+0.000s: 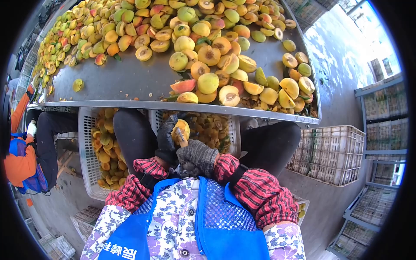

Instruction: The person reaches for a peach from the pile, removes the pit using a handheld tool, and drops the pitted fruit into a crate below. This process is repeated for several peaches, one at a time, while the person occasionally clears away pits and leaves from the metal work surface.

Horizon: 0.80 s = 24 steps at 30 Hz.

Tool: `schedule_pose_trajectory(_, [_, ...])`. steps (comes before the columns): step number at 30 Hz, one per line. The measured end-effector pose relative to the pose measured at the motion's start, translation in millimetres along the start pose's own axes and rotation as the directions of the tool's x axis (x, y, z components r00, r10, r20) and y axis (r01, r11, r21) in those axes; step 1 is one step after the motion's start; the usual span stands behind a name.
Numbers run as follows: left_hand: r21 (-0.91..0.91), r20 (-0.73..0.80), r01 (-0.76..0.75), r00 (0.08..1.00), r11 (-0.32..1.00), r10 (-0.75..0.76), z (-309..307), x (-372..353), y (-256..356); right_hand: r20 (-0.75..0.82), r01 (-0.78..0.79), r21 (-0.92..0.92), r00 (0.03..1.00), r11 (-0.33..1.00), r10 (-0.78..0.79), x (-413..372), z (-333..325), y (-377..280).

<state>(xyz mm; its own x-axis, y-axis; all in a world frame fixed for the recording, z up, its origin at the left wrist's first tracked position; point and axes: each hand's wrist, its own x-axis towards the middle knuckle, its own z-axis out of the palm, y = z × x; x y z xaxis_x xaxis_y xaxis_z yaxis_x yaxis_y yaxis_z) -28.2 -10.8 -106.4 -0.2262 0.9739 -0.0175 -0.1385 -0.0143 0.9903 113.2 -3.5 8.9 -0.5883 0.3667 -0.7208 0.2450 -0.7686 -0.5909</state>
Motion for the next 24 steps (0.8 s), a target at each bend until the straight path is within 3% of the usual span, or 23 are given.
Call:
schedule_pose_trajectory(1, [-0.196, -0.037, 0.084, 0.995, 0.977, -0.093, 1.0, 1.5, 0.7, 0.019, 0.131, -0.145, 0.991, 0.981, -0.13, 1.5, -0.2, 0.3])
schedule_pose_trajectory(3, [-0.564, -0.05, 0.211, 0.956, 0.798, -0.288, 4.7, 3.7, 5.1, 0.108, 0.377, -0.411, 0.924, 0.83, -0.366, 6.8, -3.1, 4.3])
schedule_pose_trajectory(5, [-0.22, -0.085, 0.09, 0.99, 0.971, -0.111, 1.8, 1.0, 2.0, 0.238, 0.601, -0.575, 0.772, 0.555, -0.59, 15.7, -9.1, 16.3])
schedule_pose_trajectory(6, [-0.183, -0.087, 0.08, 0.991, 0.98, -0.098, 2.1, -0.2, 1.6, 0.321, 0.679, -0.628, 0.672, 0.381, -0.667, 20.5, -11.9, 21.6])
schedule_pose_trajectory(7, [-0.146, -0.089, 0.07, 0.992, 0.987, -0.084, 2.5, -1.4, 2.1, 0.23, 0.567, -0.65, 0.782, 0.507, -0.58, 25.9, -13.2, 24.4])
schedule_pose_trajectory(8, [-0.258, -0.094, 0.121, 0.984, 0.959, -0.15, 8.3, -3.0, 10.9, 0.136, 0.437, -0.656, 0.87, 0.616, -0.473, 30.9, -13.1, 26.0])
schedule_pose_trajectory(10, [-0.407, -0.069, 0.204, 0.965, 0.89, -0.253, 10.2, -3.1, 15.6, 0.17, 0.44, -0.721, 0.861, 0.535, -0.48, 31.9, -14.5, 26.8])
schedule_pose_trajectory(12, [-0.489, -0.022, 0.276, 0.944, 0.827, -0.328, 8.9, -1.0, 12.1, 0.452, 0.643, -0.758, 0.64, 0.112, -0.622, 22.2, -18.2, 22.8])
schedule_pose_trajectory(14, [-0.483, -0.012, 0.291, 0.941, 0.826, -0.338, 4.6, 2.3, -0.2, 0.226, 0.447, -0.485, 0.894, 0.751, -0.386, 9.8, -11.0, 10.7])
schedule_pose_trajectory(15, [-0.479, -0.008, 0.296, 0.94, 0.826, -0.341, 2.8, 3.7, -4.4, 0.214, 0.399, -0.393, 0.916, 0.829, -0.339, 8.8, -9.8, 9.3])
schedule_pose_trajectory(16, [-0.433, 0.005, 0.26, 0.958, 0.863, -0.287, 1.1, 3.9, -7.6, 0.201, 0.341, -0.296, 0.935, 0.892, -0.291, 7.8, -8.7, 7.9])
schedule_pose_trajectory(17, [-0.387, 0.019, 0.221, 0.973, 0.895, -0.232, 0.4, 4.1, -6.5, 0.228, 0.44, -0.337, 0.896, 0.832, -0.381, 10.9, -9.2, 11.4])
schedule_pose_trajectory(19, [-0.292, 0.018, 0.157, 0.987, 0.944, -0.159, -0.1, 3.0, -7.3, 0.143, 0.378, -0.304, 0.926, 0.875, -0.35, 12.2, -6.8, 13.1])
schedule_pose_trajectory(21, [-0.189, -0.015, 0.109, 0.993, 0.976, -0.114, 0.2, 3.8, -14.2, -0.052, 0.056, -0.098, 0.997, 0.994, -0.062, 6.2, 4.0, 2.8])
schedule_pose_trajectory(24, [-0.558, -0.039, 0.204, 0.962, 0.804, -0.271, 4.7, 7.4, -33.3, -0.065, 0.041, 0.046, 0.997, 0.998, -0.038, -0.2, 11.8, -0.8])
